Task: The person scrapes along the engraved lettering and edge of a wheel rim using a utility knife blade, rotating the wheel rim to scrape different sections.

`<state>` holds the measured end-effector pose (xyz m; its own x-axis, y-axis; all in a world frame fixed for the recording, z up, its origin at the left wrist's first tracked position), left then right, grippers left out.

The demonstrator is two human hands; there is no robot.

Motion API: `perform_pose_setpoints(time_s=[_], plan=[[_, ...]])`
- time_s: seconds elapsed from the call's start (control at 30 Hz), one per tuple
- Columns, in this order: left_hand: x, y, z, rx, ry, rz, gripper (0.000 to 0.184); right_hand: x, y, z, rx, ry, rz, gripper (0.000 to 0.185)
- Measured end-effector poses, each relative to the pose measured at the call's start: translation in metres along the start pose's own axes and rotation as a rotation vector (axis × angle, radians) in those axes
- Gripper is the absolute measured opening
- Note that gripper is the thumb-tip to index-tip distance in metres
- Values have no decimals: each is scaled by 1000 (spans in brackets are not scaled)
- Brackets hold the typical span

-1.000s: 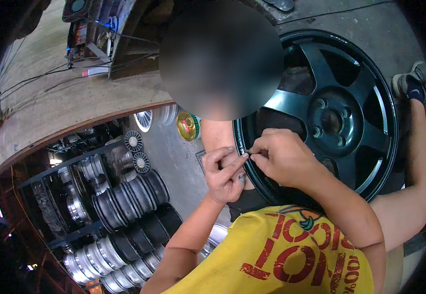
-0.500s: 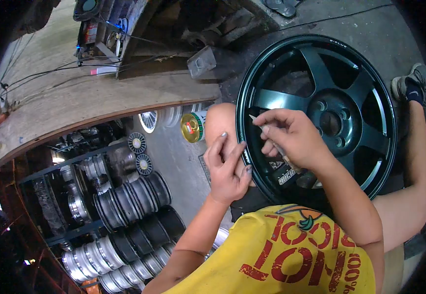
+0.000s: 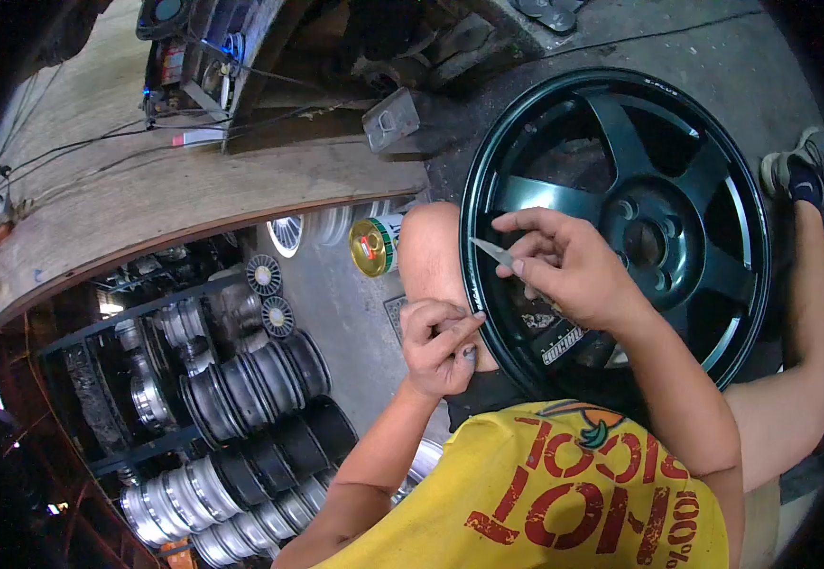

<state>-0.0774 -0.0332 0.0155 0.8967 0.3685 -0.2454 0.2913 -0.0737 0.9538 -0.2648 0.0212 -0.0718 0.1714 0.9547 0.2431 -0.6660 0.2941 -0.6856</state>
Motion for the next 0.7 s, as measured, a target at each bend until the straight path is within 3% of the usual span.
perform_pose_setpoints(time_s=[0.13,0.2,0.43,0.7], plan=[[-2,0,1,12,14,-18,36,11,-3,41,129,210,-77,27],[-3,-1,0,1,46,12,39,25,-18,79,703,679,-46,25],[-6,-6,-9,-99,-6,86,48,20,-37,29,1085,706,-130,4],[-13,-8,-14,-150,24,89,58,20,-44,24,1158,720,-135,8]])
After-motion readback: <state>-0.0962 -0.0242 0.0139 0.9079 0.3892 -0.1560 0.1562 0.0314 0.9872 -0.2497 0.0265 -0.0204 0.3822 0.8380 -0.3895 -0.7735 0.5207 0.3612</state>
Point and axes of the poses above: each hand's wrist, its own x-axis away from the middle knuckle, its own y-axis out of the back of the hand, z = x × y, the point moved 8 cm from there along -x, towards the middle knuckle, and after that the axes turned 12 degrees about -x, right-handed, at the moved point
